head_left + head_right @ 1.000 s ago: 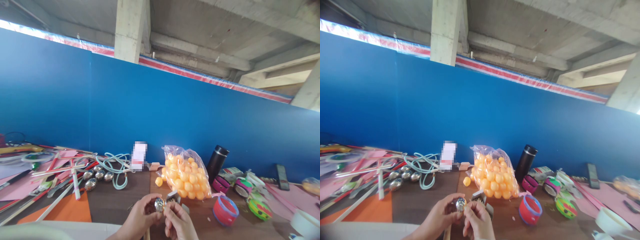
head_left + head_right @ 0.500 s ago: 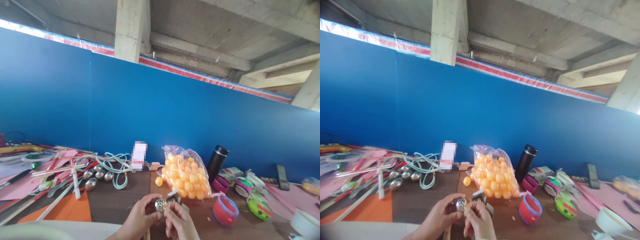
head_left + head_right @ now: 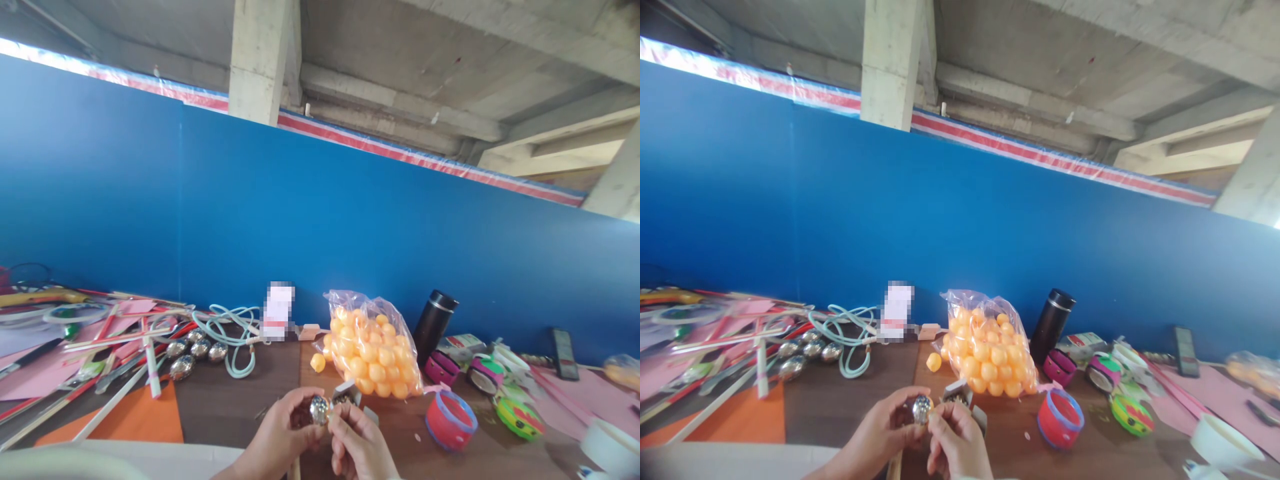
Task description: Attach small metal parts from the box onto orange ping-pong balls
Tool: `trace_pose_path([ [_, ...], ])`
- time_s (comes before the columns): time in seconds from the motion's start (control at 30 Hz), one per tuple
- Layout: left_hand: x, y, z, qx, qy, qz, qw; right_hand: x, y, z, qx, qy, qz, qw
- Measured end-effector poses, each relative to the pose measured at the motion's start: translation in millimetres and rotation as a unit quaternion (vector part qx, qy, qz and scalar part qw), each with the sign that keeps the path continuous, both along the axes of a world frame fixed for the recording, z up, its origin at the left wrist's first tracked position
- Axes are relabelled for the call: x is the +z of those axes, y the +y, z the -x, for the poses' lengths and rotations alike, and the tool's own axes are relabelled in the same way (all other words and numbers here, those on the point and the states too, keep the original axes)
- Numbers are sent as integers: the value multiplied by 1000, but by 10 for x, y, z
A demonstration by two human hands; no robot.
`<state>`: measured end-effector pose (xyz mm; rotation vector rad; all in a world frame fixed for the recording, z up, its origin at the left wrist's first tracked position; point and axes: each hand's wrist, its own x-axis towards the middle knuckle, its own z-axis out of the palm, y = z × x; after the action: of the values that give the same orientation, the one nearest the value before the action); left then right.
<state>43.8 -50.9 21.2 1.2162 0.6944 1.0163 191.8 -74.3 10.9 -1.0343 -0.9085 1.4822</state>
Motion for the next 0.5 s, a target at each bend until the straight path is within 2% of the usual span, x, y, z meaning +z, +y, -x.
trace_pose_path([
  [0.2, -7, -14, -1, 8, 12, 5, 1000, -3, -2, 8, -6, -3, 2, 1000],
  [0.5, 19, -13, 28, 28, 62, -38, 997, 38, -23, 46, -25, -8, 16, 1000],
])
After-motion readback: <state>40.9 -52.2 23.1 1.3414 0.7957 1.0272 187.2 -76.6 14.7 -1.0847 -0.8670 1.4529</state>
